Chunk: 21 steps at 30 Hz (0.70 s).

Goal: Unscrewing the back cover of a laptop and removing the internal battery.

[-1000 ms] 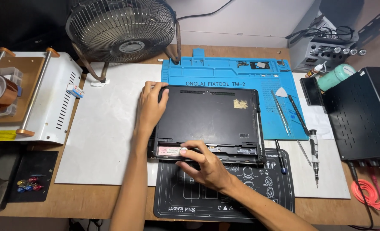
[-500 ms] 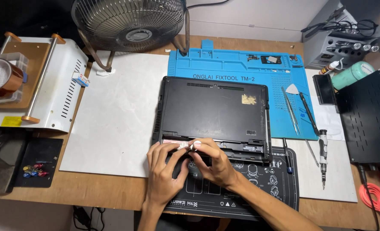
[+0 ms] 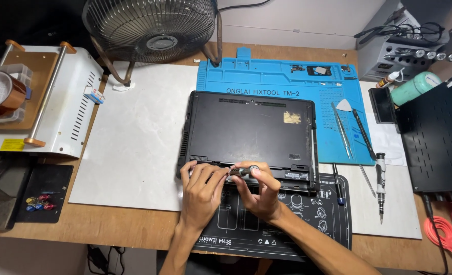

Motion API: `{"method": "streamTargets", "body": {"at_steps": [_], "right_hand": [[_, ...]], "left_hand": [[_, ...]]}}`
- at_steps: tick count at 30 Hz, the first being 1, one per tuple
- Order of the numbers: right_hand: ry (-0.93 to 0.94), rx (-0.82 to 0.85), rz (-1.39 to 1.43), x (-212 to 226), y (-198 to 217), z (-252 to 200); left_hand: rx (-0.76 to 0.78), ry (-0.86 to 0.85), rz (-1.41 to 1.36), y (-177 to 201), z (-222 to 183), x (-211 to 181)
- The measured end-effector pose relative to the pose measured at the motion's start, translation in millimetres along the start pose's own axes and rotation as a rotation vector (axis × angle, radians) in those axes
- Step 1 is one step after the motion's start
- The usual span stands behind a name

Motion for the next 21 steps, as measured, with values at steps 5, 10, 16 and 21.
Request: {"method": "streamTargets", "body": {"at_steps": [5, 10, 16, 21], "right_hand": [[-0.012, -0.063, 0.015, -2.9, 6.0, -1.0], [0.006, -0.168, -0.047, -3.4, 15.0, -2.2], [0.033, -0.152, -0.05, -13.9, 12.2, -13.9], [-0.026, -0.205, -0.078, -23.5, 8.9, -12.5]], "left_hand": [[0.035, -0.023, -0.03, -4.2, 11.0, 0.7], [0.029, -0.066, -0.035, -10.3, 41.8, 16.5], [0.025, -0.108, -0.074, -24.2, 110.9, 41.0], [0.206, 0.008, 0.054, -81.5, 158.7, 98.5]]}}
Point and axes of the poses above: each hand's wrist, its own z-axis towards the middle knuckle, its own y-axis out of the back of the hand, x = y × z, the point moved 6 cm from there along z, towards the middle knuckle, and after that the axes turned 6 degrees about x, right-handed, at the moved point
